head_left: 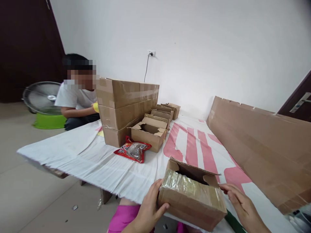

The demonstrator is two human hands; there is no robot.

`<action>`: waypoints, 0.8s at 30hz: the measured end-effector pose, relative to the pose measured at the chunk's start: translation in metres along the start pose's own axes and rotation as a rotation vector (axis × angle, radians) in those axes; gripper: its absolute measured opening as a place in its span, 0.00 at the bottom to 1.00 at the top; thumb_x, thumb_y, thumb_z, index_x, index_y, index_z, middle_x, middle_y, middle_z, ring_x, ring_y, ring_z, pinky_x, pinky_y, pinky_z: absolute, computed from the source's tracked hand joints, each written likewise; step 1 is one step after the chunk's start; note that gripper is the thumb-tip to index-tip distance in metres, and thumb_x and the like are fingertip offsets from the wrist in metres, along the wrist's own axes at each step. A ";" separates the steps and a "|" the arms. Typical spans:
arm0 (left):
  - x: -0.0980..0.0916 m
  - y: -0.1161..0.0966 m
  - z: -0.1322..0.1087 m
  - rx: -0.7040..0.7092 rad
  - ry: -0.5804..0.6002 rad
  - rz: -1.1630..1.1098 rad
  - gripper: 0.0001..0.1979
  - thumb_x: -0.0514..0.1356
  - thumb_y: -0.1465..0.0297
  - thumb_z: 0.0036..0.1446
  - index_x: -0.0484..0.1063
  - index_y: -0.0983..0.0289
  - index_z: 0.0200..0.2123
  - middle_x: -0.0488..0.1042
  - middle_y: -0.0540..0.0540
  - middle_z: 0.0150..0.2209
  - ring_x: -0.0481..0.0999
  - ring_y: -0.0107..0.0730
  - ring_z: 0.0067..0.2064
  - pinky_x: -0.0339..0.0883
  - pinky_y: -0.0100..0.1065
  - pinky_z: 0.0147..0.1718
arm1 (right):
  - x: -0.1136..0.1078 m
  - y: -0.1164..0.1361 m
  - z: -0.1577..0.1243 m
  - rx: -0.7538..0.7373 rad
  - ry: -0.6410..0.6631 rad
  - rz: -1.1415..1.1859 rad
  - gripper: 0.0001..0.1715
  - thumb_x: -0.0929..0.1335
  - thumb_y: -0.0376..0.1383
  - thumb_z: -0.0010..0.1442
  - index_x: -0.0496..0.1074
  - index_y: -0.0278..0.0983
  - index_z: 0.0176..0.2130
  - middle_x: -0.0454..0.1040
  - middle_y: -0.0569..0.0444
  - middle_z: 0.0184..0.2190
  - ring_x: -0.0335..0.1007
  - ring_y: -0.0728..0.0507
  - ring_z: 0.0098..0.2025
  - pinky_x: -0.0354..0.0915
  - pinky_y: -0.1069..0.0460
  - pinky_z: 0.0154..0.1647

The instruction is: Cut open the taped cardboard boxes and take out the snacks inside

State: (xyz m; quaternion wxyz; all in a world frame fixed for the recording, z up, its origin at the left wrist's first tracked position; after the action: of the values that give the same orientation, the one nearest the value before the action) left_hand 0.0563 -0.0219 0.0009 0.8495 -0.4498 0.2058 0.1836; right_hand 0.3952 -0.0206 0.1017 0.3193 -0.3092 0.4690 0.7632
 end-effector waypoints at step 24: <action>0.002 -0.001 -0.001 -0.023 0.012 0.007 0.35 0.60 0.61 0.56 0.48 0.58 0.63 0.61 0.67 0.60 0.62 0.54 0.61 0.62 0.55 0.56 | -0.001 0.086 -0.012 -0.447 -0.239 -0.375 0.29 0.71 0.44 0.53 0.67 0.40 0.53 0.72 0.46 0.41 0.71 0.37 0.42 0.71 0.45 0.38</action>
State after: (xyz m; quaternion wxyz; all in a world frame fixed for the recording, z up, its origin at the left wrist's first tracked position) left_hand 0.0585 -0.0232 -0.0002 0.8423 -0.4598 0.2105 0.1864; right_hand 0.3310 -0.0622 0.1432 0.4316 -0.3611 0.1837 0.8060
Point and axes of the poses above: each hand's wrist, its own z-axis towards the middle knuckle, its own x-axis out of the palm, y = z × x, the point moved 6 cm from there along z, towards the middle knuckle
